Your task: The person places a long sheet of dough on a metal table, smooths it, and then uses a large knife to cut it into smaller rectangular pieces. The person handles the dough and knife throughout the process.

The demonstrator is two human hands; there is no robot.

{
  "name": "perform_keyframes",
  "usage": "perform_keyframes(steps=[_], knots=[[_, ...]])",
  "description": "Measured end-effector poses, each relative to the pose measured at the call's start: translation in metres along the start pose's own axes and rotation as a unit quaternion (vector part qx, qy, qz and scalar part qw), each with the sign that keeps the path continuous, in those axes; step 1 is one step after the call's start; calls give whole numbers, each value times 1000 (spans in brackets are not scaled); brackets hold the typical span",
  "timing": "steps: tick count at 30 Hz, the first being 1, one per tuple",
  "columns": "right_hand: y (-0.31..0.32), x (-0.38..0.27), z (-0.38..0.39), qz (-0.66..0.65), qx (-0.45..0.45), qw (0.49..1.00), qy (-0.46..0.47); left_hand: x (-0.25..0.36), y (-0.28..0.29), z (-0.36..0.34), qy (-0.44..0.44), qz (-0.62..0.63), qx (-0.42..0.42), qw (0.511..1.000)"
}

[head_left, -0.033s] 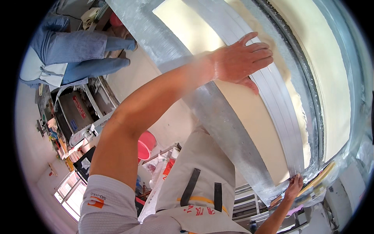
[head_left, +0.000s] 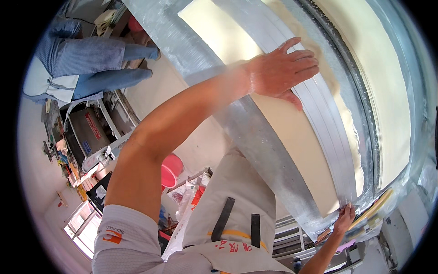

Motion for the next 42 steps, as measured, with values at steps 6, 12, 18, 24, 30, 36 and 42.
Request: perform_keyframes(steps=[6,12,18,24,30,36,42], knots=[[12,14,-2,21,12,1000,11,2,-11,-9,-4,-23,-40,999],[-9,-16,-5,61,-4,998,26,11,1,-20,9,-7,-52,999],[-6,-16,0,47,3,998,30,26,-3,-33,0,-28,-71,997],[-8,-18,-1,14,-14,999,37,35,-12,-28,-15,-66,-87,994],[-5,-10,-7,27,-11,999,24,47,-17,-25,-37,-73,-78,994],[-7,-11,-6,58,7,998,2,58,-20,-22,-28,-95,-96,990],[-3,3,-12,104,17,994,19,66,-20,-21,-22,-111,-108,988]])
Point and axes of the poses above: each hand's wrist, its own z-axis away from the middle knuckle, its own y-axis out of the back of the hand, x = y × z, the point moved 9 cm from there along -z, towards the middle knuckle, and after that the axes turned 13 degrees about y, right-handed, at the moved point
